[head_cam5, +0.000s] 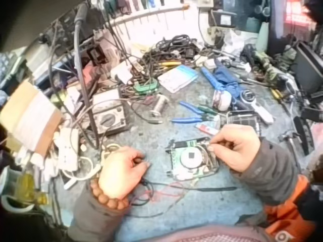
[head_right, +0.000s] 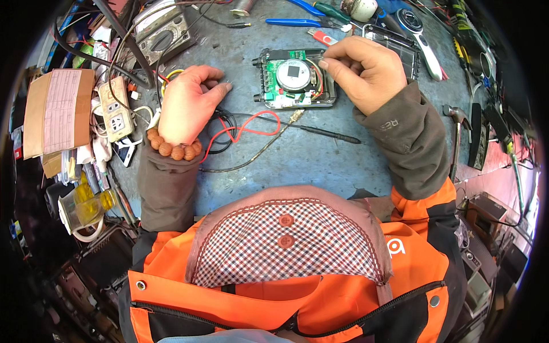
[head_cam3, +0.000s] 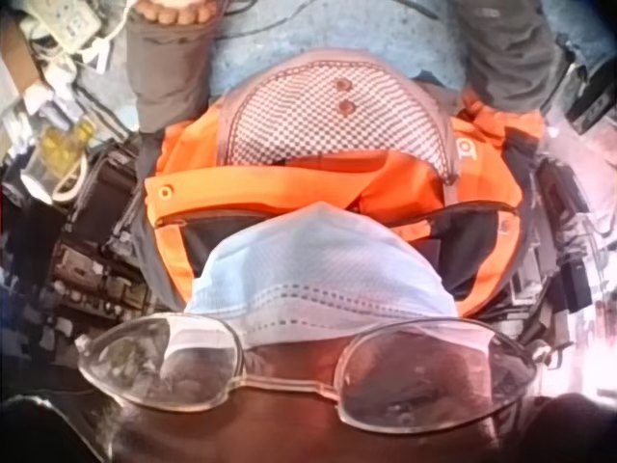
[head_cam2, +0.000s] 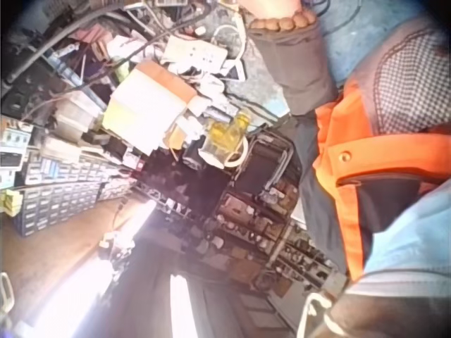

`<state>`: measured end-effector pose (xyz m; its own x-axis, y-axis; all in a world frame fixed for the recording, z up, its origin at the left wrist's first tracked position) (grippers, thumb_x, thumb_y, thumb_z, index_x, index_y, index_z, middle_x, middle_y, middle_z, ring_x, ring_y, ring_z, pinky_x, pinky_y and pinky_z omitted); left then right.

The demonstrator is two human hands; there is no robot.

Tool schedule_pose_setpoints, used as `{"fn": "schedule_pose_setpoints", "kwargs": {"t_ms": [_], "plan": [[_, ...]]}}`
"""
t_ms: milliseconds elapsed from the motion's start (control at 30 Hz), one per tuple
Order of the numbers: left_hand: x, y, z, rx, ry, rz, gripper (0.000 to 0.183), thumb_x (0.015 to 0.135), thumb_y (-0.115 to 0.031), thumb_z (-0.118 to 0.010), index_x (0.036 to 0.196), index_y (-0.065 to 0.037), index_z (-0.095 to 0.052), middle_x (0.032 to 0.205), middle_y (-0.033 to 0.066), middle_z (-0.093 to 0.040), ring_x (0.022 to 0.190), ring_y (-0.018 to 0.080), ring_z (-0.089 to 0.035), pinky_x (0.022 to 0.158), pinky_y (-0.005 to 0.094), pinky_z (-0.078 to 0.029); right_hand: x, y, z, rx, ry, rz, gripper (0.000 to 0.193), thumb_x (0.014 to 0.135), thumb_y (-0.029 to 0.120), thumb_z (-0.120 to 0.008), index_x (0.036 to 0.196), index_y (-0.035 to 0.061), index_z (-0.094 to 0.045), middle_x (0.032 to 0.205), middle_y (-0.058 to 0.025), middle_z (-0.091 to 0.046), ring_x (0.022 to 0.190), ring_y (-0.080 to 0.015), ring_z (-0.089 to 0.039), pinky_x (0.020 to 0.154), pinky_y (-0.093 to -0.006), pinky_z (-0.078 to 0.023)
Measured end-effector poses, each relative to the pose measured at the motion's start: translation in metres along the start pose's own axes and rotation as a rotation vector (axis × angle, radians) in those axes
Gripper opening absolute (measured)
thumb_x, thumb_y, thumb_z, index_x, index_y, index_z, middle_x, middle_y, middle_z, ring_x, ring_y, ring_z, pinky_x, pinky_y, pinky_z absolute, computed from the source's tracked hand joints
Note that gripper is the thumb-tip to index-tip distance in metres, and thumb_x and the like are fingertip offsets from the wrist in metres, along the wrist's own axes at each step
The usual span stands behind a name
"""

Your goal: The person assembles a small electronic device by connecting wires to a circuit board, inserting a battery, and securing the casing. They use a screwdriver to tighten screws and a soldering iron to make connections. The device is then closed and inspected.

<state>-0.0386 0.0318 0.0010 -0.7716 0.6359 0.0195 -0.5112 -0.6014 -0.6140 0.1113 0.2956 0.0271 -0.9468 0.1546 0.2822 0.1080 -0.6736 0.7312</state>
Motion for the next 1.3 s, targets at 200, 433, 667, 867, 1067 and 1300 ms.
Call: {"fn": "schedule_pose_setpoints", "kwargs": {"t_ms": [200,433,667,867,1067,1300], "plan": [[0.006,0.009,-0.011,-0.049,0.017,0.059,0.018,0.086,-0.017,-0.080,0.098,-0.004,-0.079,0.098,0.0153,-0.074,0.091,0.0336,-0.073,0.081,0.0433,-0.057,0.000,0.002,0.000,-0.022,0.040,0.015,0.011,0.095,0.006,-0.077,0.104,-0.0005,-0.075,0.089,-0.0038,-0.067,0.071,-0.0093,-0.058,0.065,-0.0259,-0.047],[0.006,0.005,-0.010,-0.022,0.019,0.005,0.019,0.090,-0.012,-0.078,0.103,0.002,-0.077,0.080,0.0095,-0.072,0.071,0.0161,-0.065,0.068,0.0330,-0.053,-0.001,0.001,-0.002,-0.036,0.043,-0.020,0.011,0.094,0.006,-0.078,0.102,0.0000,-0.075,0.086,-0.0038,-0.067,0.068,-0.0087,-0.057,0.062,-0.0263,-0.047],[0.004,0.007,-0.010,-0.047,-0.064,0.015,0.020,0.093,-0.015,-0.077,0.106,0.000,-0.078,0.082,0.0091,-0.072,0.069,0.0148,-0.063,0.068,0.0318,-0.053,0.000,0.004,-0.003,-0.036,0.043,-0.002,0.011,0.094,0.006,-0.078,0.102,-0.0004,-0.075,0.086,-0.0049,-0.067,0.068,-0.0099,-0.058,0.062,-0.0267,-0.047],[0.006,-0.008,-0.010,-0.149,-0.115,-0.067,0.018,0.092,-0.015,-0.075,0.106,-0.003,-0.077,0.099,0.0162,-0.072,0.090,0.0344,-0.072,0.080,0.0424,-0.057,0.000,0.005,-0.003,-0.016,0.028,-0.003,0.010,0.092,0.005,-0.078,0.099,-0.0004,-0.075,0.085,-0.0048,-0.067,0.065,-0.0097,-0.057,0.060,-0.0267,-0.047],[0.040,-0.024,-0.015,-0.049,0.031,-0.448,0.042,0.085,-0.014,-0.081,0.126,-0.011,-0.074,0.103,0.0129,-0.066,0.103,0.0354,-0.066,0.089,0.0450,-0.054,0.000,-0.002,-0.008,0.014,0.021,-0.033,0.009,0.092,0.005,-0.078,0.099,0.0000,-0.075,0.085,-0.0043,-0.067,0.065,-0.0089,-0.057,0.059,-0.0263,-0.047],[0.055,-0.018,-0.032,-0.062,0.111,-0.456,0.046,0.081,-0.007,-0.084,0.125,-0.008,-0.072,0.100,0.0112,-0.062,0.096,0.0282,-0.063,0.086,0.0379,-0.054,0.000,0.000,-0.006,-0.010,0.082,-0.049,0.010,0.096,0.006,-0.077,0.103,-0.0006,-0.075,0.089,-0.0042,-0.068,0.069,-0.0086,-0.060,0.064,-0.0253,-0.048]]}}
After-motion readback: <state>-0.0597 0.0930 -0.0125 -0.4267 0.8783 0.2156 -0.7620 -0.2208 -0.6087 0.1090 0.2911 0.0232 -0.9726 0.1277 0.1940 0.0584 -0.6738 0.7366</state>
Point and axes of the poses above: each hand's wrist, its own x-axis towards the middle knuckle, its own z-axis out of the back of the hand, y = z × x, the point moved 5 cm from there along x, towards the middle knuckle
